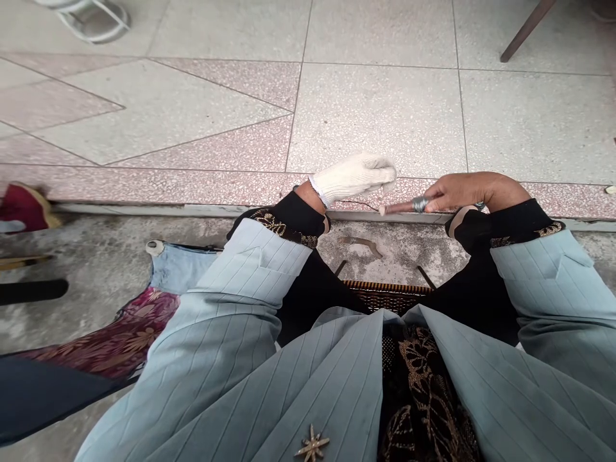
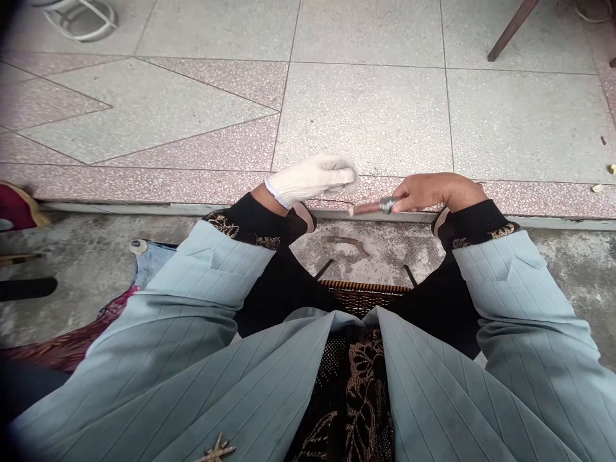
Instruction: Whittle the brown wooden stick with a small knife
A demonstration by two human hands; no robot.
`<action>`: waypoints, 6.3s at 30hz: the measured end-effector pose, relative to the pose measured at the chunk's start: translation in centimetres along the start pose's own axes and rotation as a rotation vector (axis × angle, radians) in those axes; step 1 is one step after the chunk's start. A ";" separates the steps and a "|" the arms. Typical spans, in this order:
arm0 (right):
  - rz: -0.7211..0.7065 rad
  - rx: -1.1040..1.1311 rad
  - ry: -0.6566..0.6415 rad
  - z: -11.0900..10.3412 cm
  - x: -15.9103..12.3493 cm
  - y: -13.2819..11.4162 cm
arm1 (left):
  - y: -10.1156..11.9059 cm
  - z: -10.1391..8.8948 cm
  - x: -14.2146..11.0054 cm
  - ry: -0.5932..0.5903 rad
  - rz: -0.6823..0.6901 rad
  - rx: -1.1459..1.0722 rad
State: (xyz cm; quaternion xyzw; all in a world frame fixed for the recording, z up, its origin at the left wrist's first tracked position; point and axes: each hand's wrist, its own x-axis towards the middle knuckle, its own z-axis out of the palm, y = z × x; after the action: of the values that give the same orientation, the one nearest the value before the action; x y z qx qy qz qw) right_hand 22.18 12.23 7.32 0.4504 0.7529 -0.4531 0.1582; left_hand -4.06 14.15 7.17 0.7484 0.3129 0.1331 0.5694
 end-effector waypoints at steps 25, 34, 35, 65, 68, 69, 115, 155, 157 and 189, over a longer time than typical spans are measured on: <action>0.215 0.010 0.493 0.4 0.6 -0.3 | -1.4 1.8 1.1 -0.197 0.018 0.206; -0.201 0.294 -0.061 0.5 -1.8 -1.9 | -2.0 1.6 0.9 -0.235 0.030 -0.101; -0.243 0.400 0.018 0.5 -2.2 -2.1 | -2.0 1.6 0.9 -0.191 0.045 -0.160; -0.162 0.416 0.179 1.1 -1.8 -2.5 | -1.7 1.6 0.8 -0.129 0.082 -0.102; -0.251 0.712 0.603 0.7 -1.9 -2.6 | -1.5 1.8 0.8 -0.046 0.075 -0.155; -0.240 0.764 0.714 0.6 -1.6 -2.5 | -1.4 1.9 0.8 -0.067 0.063 -0.136; -0.131 0.102 0.112 2.1 -1.8 -1.6 | -0.5 0.8 -1.6 -0.005 0.072 0.308; -0.314 0.942 0.559 2.1 -3.3 -3.5 | -1.3 5.0 -0.2 -0.020 -0.020 -0.362; -0.298 0.955 0.581 2.0 -3.2 -3.5 | -1.4 5.3 -0.2 -0.014 -0.023 -0.383; 0.128 0.033 -0.031 1.9 -1.6 -0.7 | -0.7 4.4 -0.9 -0.035 0.021 0.106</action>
State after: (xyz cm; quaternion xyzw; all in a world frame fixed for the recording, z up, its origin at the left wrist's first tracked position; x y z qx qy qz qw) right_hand 22.16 9.70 7.71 0.4931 0.7124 -0.4612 0.1913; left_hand -2.48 10.31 5.26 0.7830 0.3017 0.1092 0.5328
